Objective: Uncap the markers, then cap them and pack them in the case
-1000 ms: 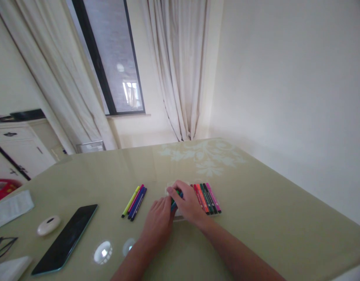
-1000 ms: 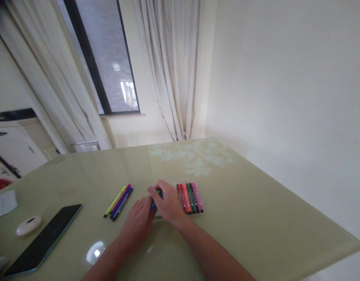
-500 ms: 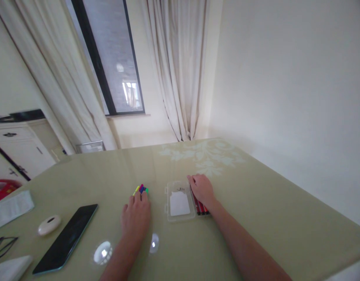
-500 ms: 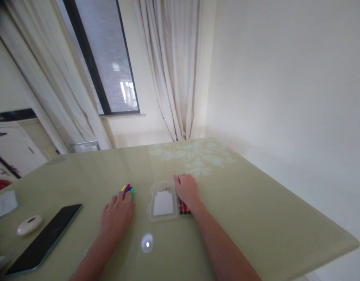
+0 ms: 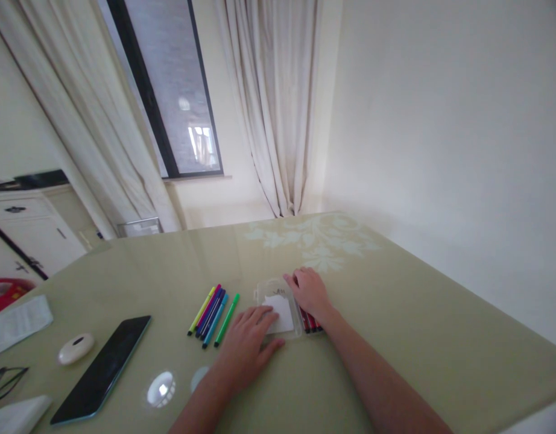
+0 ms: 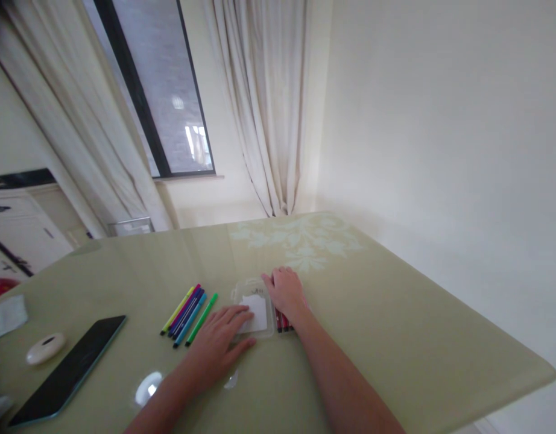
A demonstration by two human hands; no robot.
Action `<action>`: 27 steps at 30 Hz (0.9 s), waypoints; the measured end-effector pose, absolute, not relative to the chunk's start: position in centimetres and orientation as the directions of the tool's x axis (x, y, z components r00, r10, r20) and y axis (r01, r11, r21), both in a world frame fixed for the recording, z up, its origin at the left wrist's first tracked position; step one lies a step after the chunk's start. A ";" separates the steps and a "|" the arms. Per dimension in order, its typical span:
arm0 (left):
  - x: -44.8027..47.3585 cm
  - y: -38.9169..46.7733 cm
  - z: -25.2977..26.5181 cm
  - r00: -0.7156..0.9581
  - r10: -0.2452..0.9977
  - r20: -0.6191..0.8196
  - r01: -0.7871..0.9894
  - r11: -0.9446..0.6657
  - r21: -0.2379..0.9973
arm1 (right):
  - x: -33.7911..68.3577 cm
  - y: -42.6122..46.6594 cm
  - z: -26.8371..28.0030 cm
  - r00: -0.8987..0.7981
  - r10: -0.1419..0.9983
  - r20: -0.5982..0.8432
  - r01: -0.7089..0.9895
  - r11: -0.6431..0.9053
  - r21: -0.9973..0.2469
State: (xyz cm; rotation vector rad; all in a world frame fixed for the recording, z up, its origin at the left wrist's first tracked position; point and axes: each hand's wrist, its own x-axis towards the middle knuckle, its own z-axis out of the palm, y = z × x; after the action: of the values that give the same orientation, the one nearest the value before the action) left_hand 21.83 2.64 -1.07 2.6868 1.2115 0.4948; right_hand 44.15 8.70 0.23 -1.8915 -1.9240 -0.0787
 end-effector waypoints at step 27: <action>22.0 2.9 -1.5 0.546 0.731 0.410 0.686 -0.670 0.282 | 41.4 5.9 2.7 0.274 0.839 0.470 0.436 0.328 -0.838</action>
State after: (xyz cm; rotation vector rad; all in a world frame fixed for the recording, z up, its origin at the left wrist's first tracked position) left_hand 21.97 2.92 -1.49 2.6835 1.2336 0.7748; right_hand 41.35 5.94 2.68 -1.2940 -1.3502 0.4101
